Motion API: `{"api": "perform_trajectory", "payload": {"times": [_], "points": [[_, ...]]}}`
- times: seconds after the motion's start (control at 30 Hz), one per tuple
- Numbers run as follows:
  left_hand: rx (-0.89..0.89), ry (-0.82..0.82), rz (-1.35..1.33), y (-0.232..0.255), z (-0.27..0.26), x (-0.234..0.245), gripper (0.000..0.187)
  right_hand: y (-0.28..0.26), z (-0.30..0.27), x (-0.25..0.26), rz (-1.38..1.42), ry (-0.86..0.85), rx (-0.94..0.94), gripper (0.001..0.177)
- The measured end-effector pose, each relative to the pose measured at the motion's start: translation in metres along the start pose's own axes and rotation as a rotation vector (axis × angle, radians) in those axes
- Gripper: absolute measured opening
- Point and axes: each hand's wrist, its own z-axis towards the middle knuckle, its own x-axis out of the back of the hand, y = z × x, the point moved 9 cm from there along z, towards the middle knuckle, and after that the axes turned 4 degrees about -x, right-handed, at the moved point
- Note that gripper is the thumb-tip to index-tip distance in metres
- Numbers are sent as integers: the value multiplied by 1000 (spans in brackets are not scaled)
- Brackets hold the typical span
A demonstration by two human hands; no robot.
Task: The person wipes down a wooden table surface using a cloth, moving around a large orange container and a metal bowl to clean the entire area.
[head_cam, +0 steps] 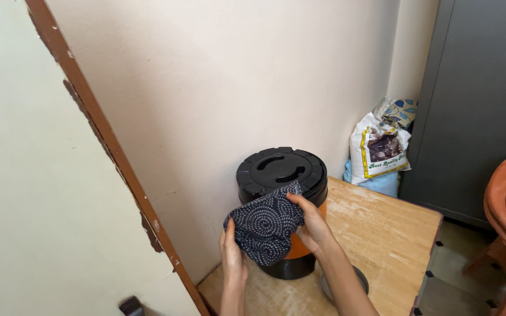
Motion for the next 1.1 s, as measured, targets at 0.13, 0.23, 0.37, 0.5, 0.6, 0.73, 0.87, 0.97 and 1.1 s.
{"api": "perform_trajectory", "payload": {"times": [0.13,0.23,0.37,0.5,0.6,0.73,0.87,0.97,1.1], "points": [[-74,-82,-30,13,-9,-15,41,-7,-17,-19,-258,-59,81,28],[-109,-108,-15,14,-13,-19,37,-5,-27,-35,-433,-108,115,37],[-85,-88,19,9,-14,-16,35,-1,-28,-41,-508,-152,141,41],[-145,-100,48,9,-8,-10,40,0,-23,-32,-481,-136,141,37],[-96,-87,51,1,-4,-2,47,-1,-19,-23,-465,-97,134,34],[-40,-126,87,-9,-4,7,54,-4,-15,-18,-398,-91,137,29],[108,-206,119,-30,-5,14,43,-4,-13,-12,-340,-94,154,23],[119,-241,142,-43,-9,21,30,0,-14,-3,-359,-48,139,25],[31,-191,205,-59,-9,41,18,10,-23,19,-435,5,58,27]]}}
